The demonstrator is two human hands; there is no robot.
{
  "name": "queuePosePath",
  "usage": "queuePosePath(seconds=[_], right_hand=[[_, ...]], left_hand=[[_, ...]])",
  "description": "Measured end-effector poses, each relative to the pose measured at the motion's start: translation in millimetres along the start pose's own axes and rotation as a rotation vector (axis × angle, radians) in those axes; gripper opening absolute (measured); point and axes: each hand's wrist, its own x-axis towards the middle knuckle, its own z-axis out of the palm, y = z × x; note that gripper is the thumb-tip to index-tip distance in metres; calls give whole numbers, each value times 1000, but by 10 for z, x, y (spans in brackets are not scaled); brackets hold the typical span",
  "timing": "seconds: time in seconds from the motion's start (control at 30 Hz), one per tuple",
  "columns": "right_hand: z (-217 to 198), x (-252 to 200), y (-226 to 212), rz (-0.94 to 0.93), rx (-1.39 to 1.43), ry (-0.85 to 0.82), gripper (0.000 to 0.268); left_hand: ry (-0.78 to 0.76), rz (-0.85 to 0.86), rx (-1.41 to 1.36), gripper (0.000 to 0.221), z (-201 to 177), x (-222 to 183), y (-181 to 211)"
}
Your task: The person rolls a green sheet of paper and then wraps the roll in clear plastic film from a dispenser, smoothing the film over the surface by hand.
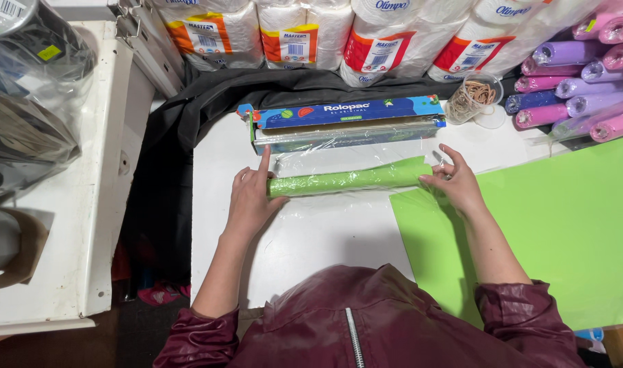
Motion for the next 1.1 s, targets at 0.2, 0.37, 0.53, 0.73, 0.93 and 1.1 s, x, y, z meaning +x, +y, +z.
queuePosePath(seconds=[0.2, 0.37, 0.53, 0.73, 0.93, 1.1], right_hand=[[-142, -146, -98, -92, 167, -22, 97], [-227, -69, -18, -237, 326, -93, 100], [-152, 82, -65, -424, 329, 10, 97], [-72, -62, 133, -443, 274, 56, 94], [93, -377, 394, -185, 77, 40, 77], [95, -534, 328, -133, -62, -6, 70]], left_hand=[[315, 232, 79, 121, 36, -101, -129], [499, 350, 201, 127, 20, -18, -214], [756, 410, 318, 118, 191, 260, -359], [913, 543, 401, 103, 592, 98, -753], [606, 383, 285, 91, 836, -519, -567], [321, 191, 42, 101, 640, -773, -209]])
